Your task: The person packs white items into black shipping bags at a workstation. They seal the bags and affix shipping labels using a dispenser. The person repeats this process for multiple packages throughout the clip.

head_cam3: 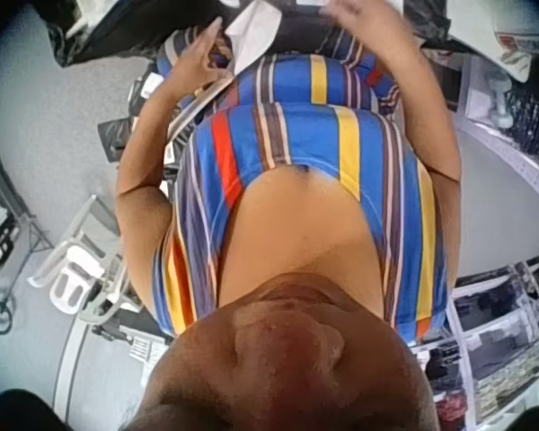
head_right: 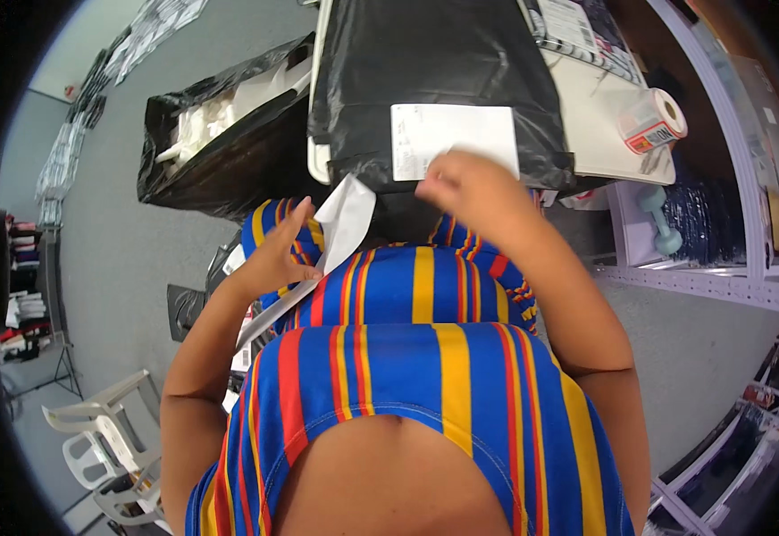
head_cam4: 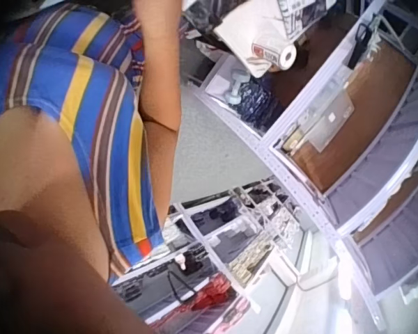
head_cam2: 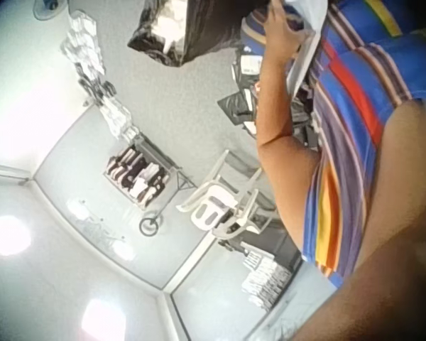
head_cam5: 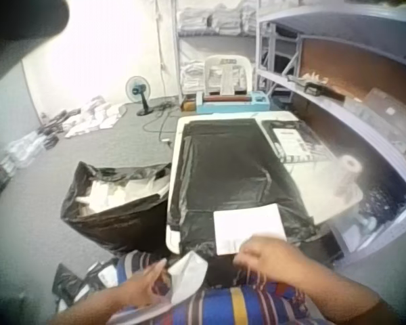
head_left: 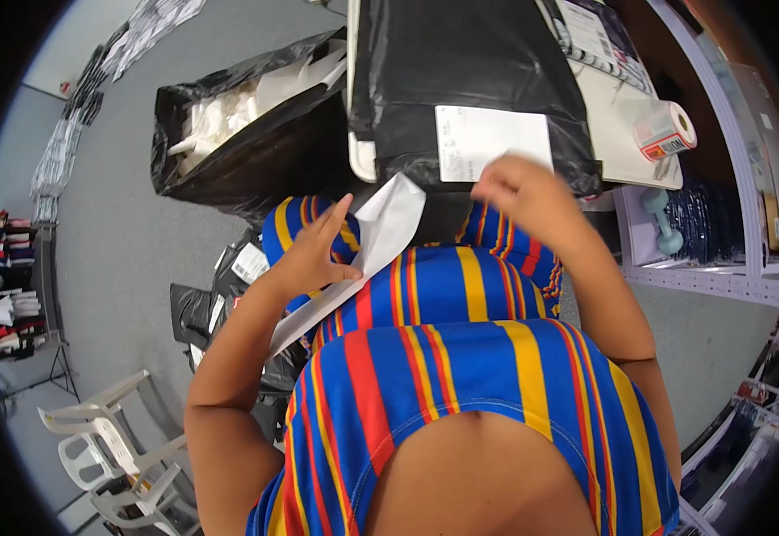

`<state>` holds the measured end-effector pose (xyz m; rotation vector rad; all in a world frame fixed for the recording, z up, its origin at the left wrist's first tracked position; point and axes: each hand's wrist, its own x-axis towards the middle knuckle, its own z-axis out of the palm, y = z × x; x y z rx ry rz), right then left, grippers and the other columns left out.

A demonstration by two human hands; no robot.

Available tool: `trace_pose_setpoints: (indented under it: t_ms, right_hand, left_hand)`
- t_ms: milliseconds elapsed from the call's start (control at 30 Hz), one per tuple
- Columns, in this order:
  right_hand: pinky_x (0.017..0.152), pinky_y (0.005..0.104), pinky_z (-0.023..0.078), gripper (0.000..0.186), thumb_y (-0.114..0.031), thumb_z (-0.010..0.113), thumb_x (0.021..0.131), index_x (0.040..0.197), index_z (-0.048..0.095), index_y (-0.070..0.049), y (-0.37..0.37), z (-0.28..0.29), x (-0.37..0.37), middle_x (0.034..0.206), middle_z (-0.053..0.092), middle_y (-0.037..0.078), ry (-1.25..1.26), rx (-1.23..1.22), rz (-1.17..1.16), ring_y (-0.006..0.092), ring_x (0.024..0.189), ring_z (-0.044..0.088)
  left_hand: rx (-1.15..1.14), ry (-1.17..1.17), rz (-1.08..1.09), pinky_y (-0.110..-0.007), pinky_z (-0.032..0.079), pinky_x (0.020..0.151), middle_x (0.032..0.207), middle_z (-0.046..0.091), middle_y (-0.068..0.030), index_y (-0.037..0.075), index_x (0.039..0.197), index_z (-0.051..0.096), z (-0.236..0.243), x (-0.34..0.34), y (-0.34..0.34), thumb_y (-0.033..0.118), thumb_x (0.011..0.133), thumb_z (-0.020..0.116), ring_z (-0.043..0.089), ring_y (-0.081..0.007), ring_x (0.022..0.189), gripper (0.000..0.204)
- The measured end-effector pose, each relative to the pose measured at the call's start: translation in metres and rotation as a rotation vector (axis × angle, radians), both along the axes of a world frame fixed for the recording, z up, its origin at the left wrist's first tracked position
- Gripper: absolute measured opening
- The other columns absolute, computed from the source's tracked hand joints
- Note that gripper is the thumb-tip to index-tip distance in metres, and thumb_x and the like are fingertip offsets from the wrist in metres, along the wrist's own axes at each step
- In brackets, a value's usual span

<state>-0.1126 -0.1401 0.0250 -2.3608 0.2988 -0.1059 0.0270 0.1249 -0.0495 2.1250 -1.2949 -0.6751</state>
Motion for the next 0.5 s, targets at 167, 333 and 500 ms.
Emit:
trace_pose_setpoints:
  t_ms: [167, 333, 500]
  right_hand:
    - [0.072, 0.0320, 0.043, 0.024, -0.016, 0.060, 0.071, 0.092, 0.059, -0.005, 0.046, -0.063, 0.007, 0.084, 0.056, 0.011, 0.229, 0.366, 0.433, 0.0242, 0.080, 0.055]
    - [0.080, 0.0301, 0.041, 0.056, -0.012, 0.068, 0.062, 0.113, 0.046, -0.010, 0.092, -0.050, 0.046, 0.104, 0.047, 0.011, -0.120, 0.257, 0.640, 0.0230, 0.093, 0.049]
    - [0.077, 0.0297, 0.041, 0.059, -0.011, 0.072, 0.057, 0.110, 0.046, -0.010, 0.118, -0.034, 0.068, 0.100, 0.044, 0.010, -0.355, 0.252, 0.548, 0.0217, 0.086, 0.048]
  left_hand:
    - [-0.175, 1.020, 0.334, -0.024, 0.039, 0.079, 0.096, 0.052, -0.0044, 0.009, 0.132, 0.019, -0.037, -0.023, 0.018, 0.004, 0.075, 0.059, 0.050, -0.0102, 0.087, 0.070]
    - [-0.892, 1.463, 0.561, -0.031, 0.044, 0.079, 0.093, 0.056, -0.0058, 0.008, 0.106, 0.048, -0.055, -0.031, 0.022, 0.003, 0.077, 0.055, 0.055, -0.0164, 0.086, 0.030]
    - [-0.926, 0.945, 0.669, -0.034, 0.038, 0.087, 0.098, 0.054, -0.0084, 0.003, 0.109, 0.045, 0.032, -0.065, 0.011, 0.011, 0.081, 0.051, 0.053, -0.0189, 0.089, 0.029]
